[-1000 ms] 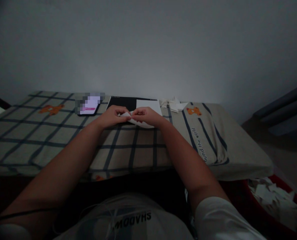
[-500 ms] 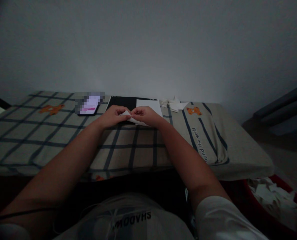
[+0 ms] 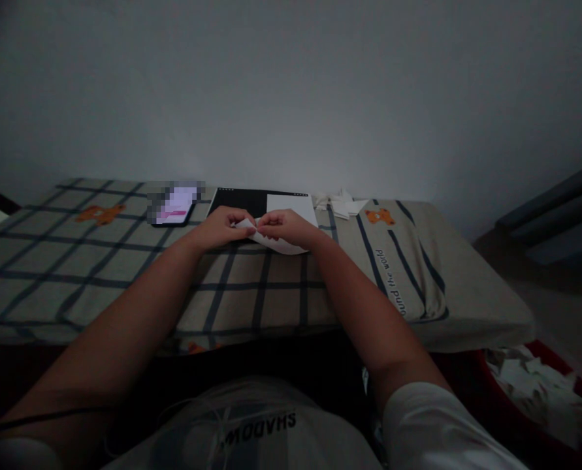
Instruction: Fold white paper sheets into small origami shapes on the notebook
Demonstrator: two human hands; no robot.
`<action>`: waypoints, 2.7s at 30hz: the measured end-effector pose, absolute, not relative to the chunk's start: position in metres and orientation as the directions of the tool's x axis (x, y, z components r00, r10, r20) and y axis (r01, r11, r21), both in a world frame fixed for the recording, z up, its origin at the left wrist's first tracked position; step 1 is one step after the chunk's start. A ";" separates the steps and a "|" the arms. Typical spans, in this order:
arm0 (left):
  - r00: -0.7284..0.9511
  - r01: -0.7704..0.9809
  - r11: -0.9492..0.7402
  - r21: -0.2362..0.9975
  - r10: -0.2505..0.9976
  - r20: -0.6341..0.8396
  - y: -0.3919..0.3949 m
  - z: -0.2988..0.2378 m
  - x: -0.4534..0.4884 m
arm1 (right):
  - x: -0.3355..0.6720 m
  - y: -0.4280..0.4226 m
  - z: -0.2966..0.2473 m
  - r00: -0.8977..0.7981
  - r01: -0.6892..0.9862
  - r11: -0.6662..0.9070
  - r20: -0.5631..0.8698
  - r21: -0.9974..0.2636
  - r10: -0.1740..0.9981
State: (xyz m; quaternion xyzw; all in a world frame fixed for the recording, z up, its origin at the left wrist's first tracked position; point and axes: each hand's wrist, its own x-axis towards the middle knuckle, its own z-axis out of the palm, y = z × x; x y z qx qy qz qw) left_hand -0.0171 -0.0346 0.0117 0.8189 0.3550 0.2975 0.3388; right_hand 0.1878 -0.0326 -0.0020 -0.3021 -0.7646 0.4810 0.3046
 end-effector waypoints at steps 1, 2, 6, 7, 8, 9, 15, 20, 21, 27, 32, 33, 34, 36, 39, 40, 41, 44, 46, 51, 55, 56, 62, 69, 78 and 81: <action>0.573 0.386 -0.527 0.757 0.780 0.250 -0.035 0.012 -0.017 | 0.188 -0.032 -0.003 -0.633 0.175 0.354 0.171 -0.919 0.755; 0.575 0.393 -0.533 0.750 0.778 0.252 -0.035 0.012 -0.017 | 0.188 -0.031 -0.003 -0.631 0.182 0.353 0.166 -0.918 0.758; 0.588 0.403 -0.541 0.738 0.771 0.244 -0.035 0.014 -0.017 | 0.188 -0.030 -0.004 -0.612 0.199 0.352 0.164 -0.915 0.774; 0.594 0.400 -0.545 0.737 0.767 0.245 -0.035 0.014 -0.017 | 0.188 -0.030 -0.004 -0.608 0.196 0.349 0.165 -0.917 0.776; 0.600 0.397 -0.549 0.735 0.762 0.245 -0.035 0.014 -0.017 | 0.188 -0.030 -0.004 -0.605 0.192 0.346 0.167 -0.918 0.779; 0.604 0.395 -0.553 0.734 0.758 0.247 -0.035 0.014 -0.017 | 0.188 -0.030 -0.004 -0.604 0.187 0.344 0.168 -0.920 0.779; 0.591 0.377 -0.560 0.738 0.758 0.274 -0.036 0.013 -0.016 | 0.186 -0.031 -0.006 -0.590 0.150 0.422 0.262 -0.894 0.764; 0.572 0.325 -0.541 0.776 0.766 0.295 -0.035 0.013 -0.016 | 0.183 -0.031 -0.006 -0.555 0.142 0.464 0.318 -0.875 0.769; 0.572 0.317 -0.536 0.782 0.766 0.293 -0.035 0.013 -0.017 | 0.183 -0.032 -0.005 -0.555 0.131 0.457 0.317 -0.880 0.769; 0.555 0.345 -0.496 0.797 0.793 0.253 -0.035 0.014 -0.019 | 0.187 -0.034 0.000 -0.571 0.114 0.353 0.230 -0.929 0.788; 0.563 0.354 -0.499 0.791 0.789 0.246 -0.036 0.015 -0.018 | 0.188 -0.034 -0.002 -0.588 0.124 0.339 0.206 -0.933 0.782; 0.568 0.352 -0.502 0.790 0.786 0.246 -0.036 0.015 -0.018 | 0.188 -0.033 -0.002 -0.589 0.131 0.342 0.205 -0.931 0.782; 0.572 0.354 -0.504 0.788 0.783 0.244 -0.036 0.015 -0.018 | 0.188 -0.033 -0.003 -0.589 0.133 0.347 0.207 -0.928 0.781; 0.578 0.368 -0.508 0.779 0.781 0.236 -0.036 0.015 -0.018 | 0.187 -0.033 -0.003 -0.587 0.130 0.353 0.215 -0.926 0.780; 0.574 0.385 -0.515 0.766 0.783 0.238 -0.036 0.015 -0.018 | 0.187 -0.033 -0.002 -0.573 0.135 0.358 0.222 -0.924 0.789; 0.570 0.383 -0.517 0.766 0.784 0.244 -0.037 0.015 -0.018 | 0.187 -0.033 -0.001 -0.567 0.142 0.359 0.221 -0.923 0.793; 0.566 0.379 -0.517 0.768 0.786 0.249 -0.037 0.015 -0.018 | 0.187 -0.034 -0.001 -0.564 0.149 0.359 0.219 -0.921 0.796; 0.564 0.370 -0.513 0.775 0.787 0.252 -0.038 0.017 -0.018 | 0.188 -0.034 -0.001 -0.560 0.159 0.358 0.214 -0.920 0.801; 0.568 0.360 -0.516 0.777 0.782 0.256 -0.038 0.017 -0.017 | 0.187 -0.034 -0.002 -0.564 0.154 0.357 0.215 -0.921 0.797; 0.569 0.336 -0.520 0.785 0.777 0.271 -0.038 0.015 -0.016 | 0.185 -0.035 -0.002 -0.554 0.165 0.420 0.268 -0.893 0.788; 0.553 0.344 -0.516 0.785 0.787 0.274 -0.038 0.016 -0.016 | 0.185 -0.036 0.000 -0.533 0.164 0.415 0.274 -0.895 0.801; 0.549 0.349 -0.515 0.783 0.789 0.275 -0.037 0.016 -0.017 | 0.185 -0.036 0.000 -0.534 0.156 0.405 0.269 -0.901 0.802; 0.544 0.384 -0.518 0.764 0.796 0.266 -0.038 0.018 -0.017 | 0.190 -0.033 0.000 -0.573 0.134 0.343 0.210 -0.930 0.792; 0.563 0.398 -0.513 0.761 0.791 0.239 -0.039 0.018 -0.016 | 0.191 -0.032 0.000 -0.612 0.175 0.343 0.171 -0.923 0.772; 0.587 0.357 -0.577 0.735 0.750 0.304 -0.038 0.016 -0.017 | 0.187 -0.034 -0.002 -0.624 0.166 0.409 0.225 -0.897 0.748; 0.577 0.347 -0.570 0.745 0.756 0.309 -0.037 0.015 -0.018 | 0.185 -0.035 -0.001 -0.601 0.135 0.405 0.250 -0.904 0.759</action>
